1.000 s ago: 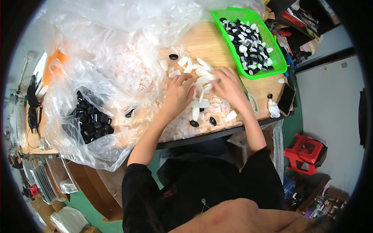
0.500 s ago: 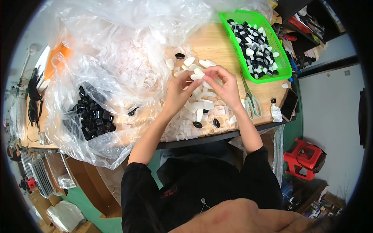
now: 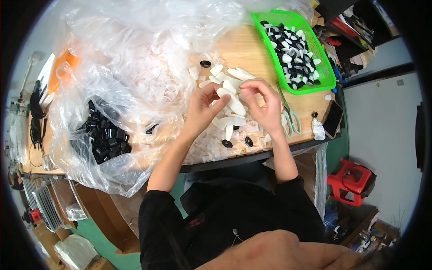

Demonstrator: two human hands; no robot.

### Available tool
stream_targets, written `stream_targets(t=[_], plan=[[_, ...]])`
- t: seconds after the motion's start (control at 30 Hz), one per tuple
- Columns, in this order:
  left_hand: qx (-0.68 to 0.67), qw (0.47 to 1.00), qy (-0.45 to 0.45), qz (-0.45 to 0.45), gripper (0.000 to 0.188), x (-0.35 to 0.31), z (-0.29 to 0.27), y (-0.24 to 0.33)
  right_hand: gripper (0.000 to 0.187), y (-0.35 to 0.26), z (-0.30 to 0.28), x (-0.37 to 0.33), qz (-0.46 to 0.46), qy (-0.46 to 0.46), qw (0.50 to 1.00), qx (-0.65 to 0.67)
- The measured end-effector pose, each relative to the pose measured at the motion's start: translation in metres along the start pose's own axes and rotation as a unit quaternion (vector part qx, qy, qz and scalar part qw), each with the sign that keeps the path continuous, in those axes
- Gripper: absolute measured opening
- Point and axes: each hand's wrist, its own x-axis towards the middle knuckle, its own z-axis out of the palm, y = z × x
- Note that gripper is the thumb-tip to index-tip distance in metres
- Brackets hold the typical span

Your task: Assembling white plastic inserts into black plastic caps after trimming them with scissors.

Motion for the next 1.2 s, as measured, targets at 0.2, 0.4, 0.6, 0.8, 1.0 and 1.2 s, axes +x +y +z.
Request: stream_targets(t=[0.2,0.4,0.6,0.8,1.0,1.2], plan=[[0.008,0.999,-0.031,0.018,0.016,-0.001,0.001,-0.003,0.006,-0.010,0.005,0.000,-0.017,-0.004,0.999,-0.044],[-0.020,1.000,-0.020,0.009,0.018,-0.003,-0.001,0.005,0.007,-0.007,-0.008,-0.003,-0.001,0.063,0.995,-0.081],[0.006,0.999,-0.036,0.021,0.017,-0.005,0.002,-0.001,0.011,-0.018,0.002,-0.004,-0.023,-0.024,0.999,-0.024],[-0.003,0.999,-0.041,0.019,0.016,-0.004,0.002,-0.004,0.003,-0.016,0.002,-0.007,-0.038,0.009,0.996,-0.076],[-0.015,1.000,-0.016,-0.004,0.011,-0.006,0.001,0.007,0.001,-0.015,-0.024,-0.011,0.015,0.143,0.983,-0.114],[0.001,0.999,-0.033,0.007,0.011,-0.009,0.006,0.005,0.012,-0.022,-0.008,-0.012,-0.037,0.003,0.998,-0.046]])
